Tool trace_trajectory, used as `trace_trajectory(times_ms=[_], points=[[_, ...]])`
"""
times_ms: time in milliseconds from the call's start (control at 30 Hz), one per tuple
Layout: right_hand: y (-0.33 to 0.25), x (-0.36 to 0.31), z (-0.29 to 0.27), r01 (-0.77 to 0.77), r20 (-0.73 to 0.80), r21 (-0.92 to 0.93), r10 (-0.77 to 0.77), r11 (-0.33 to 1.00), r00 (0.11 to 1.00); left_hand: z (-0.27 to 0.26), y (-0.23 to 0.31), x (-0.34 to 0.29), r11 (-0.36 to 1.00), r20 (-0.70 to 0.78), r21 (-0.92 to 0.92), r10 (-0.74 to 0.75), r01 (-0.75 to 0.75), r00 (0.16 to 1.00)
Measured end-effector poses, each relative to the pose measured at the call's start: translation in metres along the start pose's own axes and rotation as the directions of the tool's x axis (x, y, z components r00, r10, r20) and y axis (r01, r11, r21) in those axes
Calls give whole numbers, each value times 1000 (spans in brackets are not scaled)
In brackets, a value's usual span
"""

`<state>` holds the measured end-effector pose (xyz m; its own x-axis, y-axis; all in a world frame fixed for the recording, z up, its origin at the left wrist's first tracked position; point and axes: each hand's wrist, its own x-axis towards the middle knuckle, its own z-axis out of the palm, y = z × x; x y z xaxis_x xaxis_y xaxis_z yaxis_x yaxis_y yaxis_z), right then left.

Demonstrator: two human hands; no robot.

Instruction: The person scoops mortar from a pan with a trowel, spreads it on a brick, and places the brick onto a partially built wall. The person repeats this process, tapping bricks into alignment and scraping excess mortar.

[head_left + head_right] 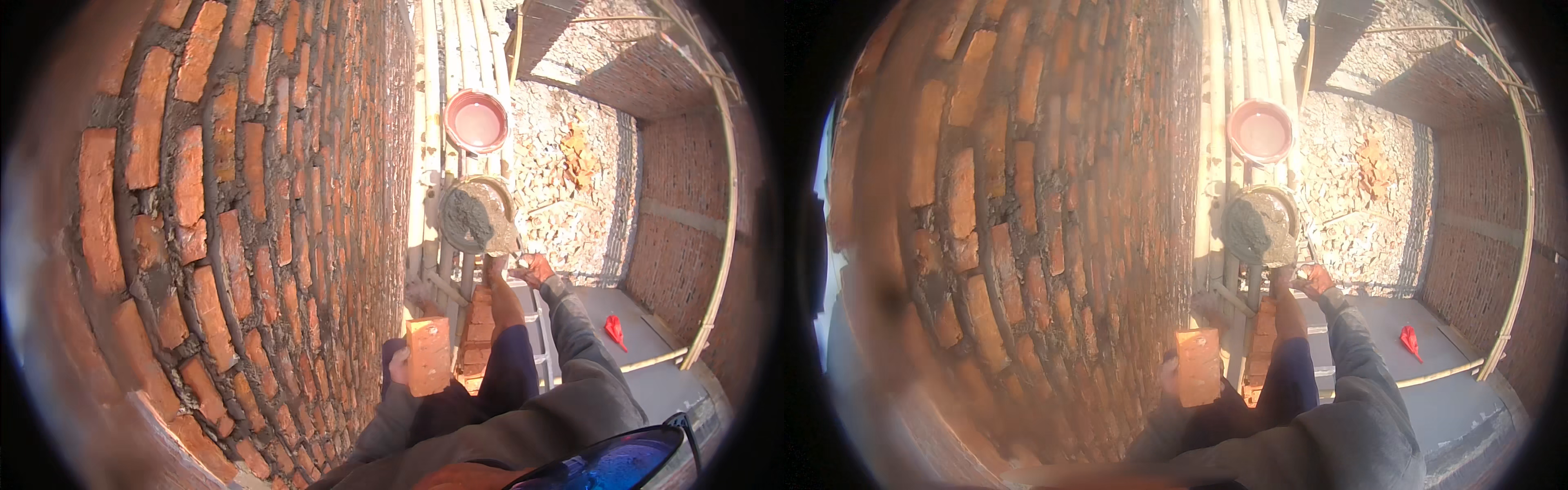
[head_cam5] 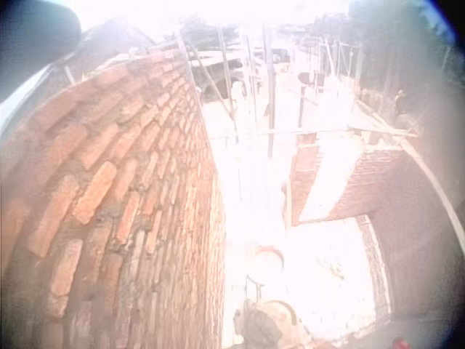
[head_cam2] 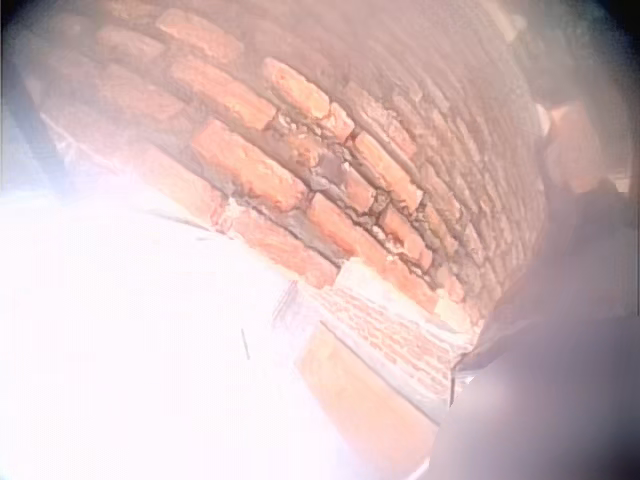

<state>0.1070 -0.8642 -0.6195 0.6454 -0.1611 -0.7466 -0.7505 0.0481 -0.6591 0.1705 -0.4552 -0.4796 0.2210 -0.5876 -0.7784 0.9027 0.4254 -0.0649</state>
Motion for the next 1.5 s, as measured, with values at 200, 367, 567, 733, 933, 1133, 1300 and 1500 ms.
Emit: trace_trajectory(times_ms=[200,367,567,733,933,1133,1300,1500], points=[[-93,-106,-54,131,0,-5,-131,991,991,77,0,-96,991,272,-53,131,-121,954],[-231,-177,-113,346,282,-257,-273,902,920,103,-15,-152,829,276,-211,559,-518,782],[-448,-256,-79,522,582,-602,-115,604,805,61,-44,-212,438,73,-353,894,-827,442],[-575,-287,24,851,885,-355,-153,387,440,39,-95,-271,124,-96,-387,980,-914,173],[-666,-330,171,905,947,-322,99,277,307,33,-153,-283,-308,-385,-452,914,-838,-128],[-678,-388,345,931,936,-243,319,272,151,8,-183,-266,-593,-573,-448,765,-670,-294],[-626,-405,487,973,867,-27,490,230,-92,-4,-192,-265,-682,-828,-246,518,-689,-217],[-540,-421,575,926,890,311,407,-216,-204,6,-193,-280,-728,-908,-177,380,-663,-175]])
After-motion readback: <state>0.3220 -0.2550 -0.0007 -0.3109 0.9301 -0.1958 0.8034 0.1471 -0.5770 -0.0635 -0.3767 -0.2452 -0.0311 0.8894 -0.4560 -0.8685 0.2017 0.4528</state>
